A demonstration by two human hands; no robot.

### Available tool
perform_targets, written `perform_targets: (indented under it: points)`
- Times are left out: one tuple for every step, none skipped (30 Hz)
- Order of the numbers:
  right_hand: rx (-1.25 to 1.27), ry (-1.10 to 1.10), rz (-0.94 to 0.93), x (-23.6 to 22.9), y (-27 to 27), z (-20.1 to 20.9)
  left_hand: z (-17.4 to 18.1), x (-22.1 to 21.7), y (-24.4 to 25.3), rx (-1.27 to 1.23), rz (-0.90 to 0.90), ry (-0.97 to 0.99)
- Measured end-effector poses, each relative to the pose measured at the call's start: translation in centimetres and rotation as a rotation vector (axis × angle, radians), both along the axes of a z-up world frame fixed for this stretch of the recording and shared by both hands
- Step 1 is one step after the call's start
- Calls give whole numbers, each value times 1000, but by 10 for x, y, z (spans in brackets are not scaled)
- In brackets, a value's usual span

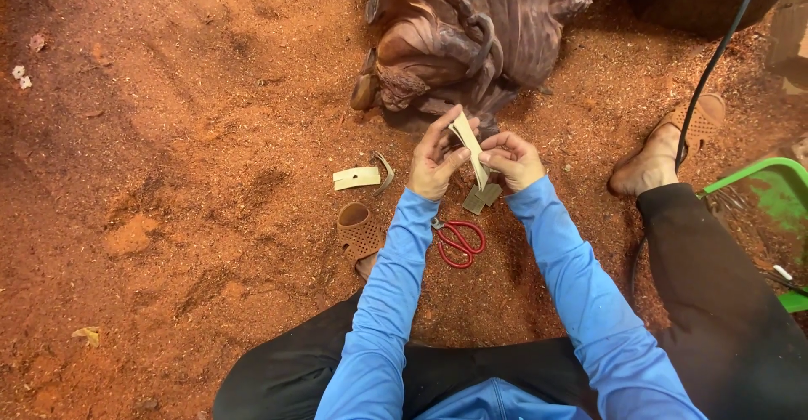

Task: Cutting sandpaper into strips and assembling them onto a rotary tool mandrel for wood finishing.

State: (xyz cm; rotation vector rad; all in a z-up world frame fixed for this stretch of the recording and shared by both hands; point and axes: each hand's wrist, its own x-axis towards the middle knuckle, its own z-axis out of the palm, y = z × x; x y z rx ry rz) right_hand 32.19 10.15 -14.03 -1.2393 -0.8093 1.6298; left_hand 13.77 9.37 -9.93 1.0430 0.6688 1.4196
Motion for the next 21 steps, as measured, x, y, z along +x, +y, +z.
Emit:
perform_targets:
  points:
    - [-1, 1, -1, 0, -2, 0, -2, -2, 1, -1, -1, 1]
    - [53, -51, 19, -1, -4, 0, -4, -4, 3, 14, 27, -17]
    - [106, -102, 39, -2, -6, 0, -5, -7, 5, 29, 54, -35]
    - [108, -102, 41, -4, -7, 9, -6, -8, 6, 30, 56, -35]
    - [197, -161, 104, -6, -8, 18, -7, -9, 7, 6, 75, -64]
    - [285, -220, 167, -8, -11, 27, -8, -10, 7, -21, 95, -94]
    - [284, -220, 168, -6, -12, 32, -11, -14, 8, -21, 95, -95]
    - [361, -153, 259, -4, -12, 37, -13, -17, 10, -64, 109, -149]
    - [437, -86, 349, -2, -13, 42, -16, -21, 11, -107, 122, -204]
    - [438, -86, 353, -3, -14, 44, -19, -21, 11, -106, 126, -205]
    - [548, -150, 334, -5, -15, 47, -22, -21, 12, -136, 120, -259]
    - [657, -214, 313, -7, -17, 50, -25, -21, 12, -167, 113, -313]
    - [658, -215, 316, -8, -16, 52, -23, -20, 12, -165, 116, -314]
    - [736, -262, 301, -10, -16, 53, -22, -19, 12, -183, 111, -336]
    - [814, -309, 287, -11, -16, 55, -21, -17, 12, -200, 107, -358]
    - [813, -310, 288, -12, -15, 54, -19, -17, 12, -201, 107, -359]
    - [877, -348, 286, -13, -15, 54, -17, -17, 13, -205, 104, -368]
    - [941, -386, 284, -14, -14, 53, -14, -17, 13, -209, 101, -376]
    - [941, -386, 286, -14, -14, 54, -15, -16, 13, -209, 103, -377]
    - [964, -401, 283, -14, -14, 56, -16, -16, 13, -220, 107, -392]
    - [988, -416, 281, -14, -13, 57, -17, -15, 14, -230, 111, -407]
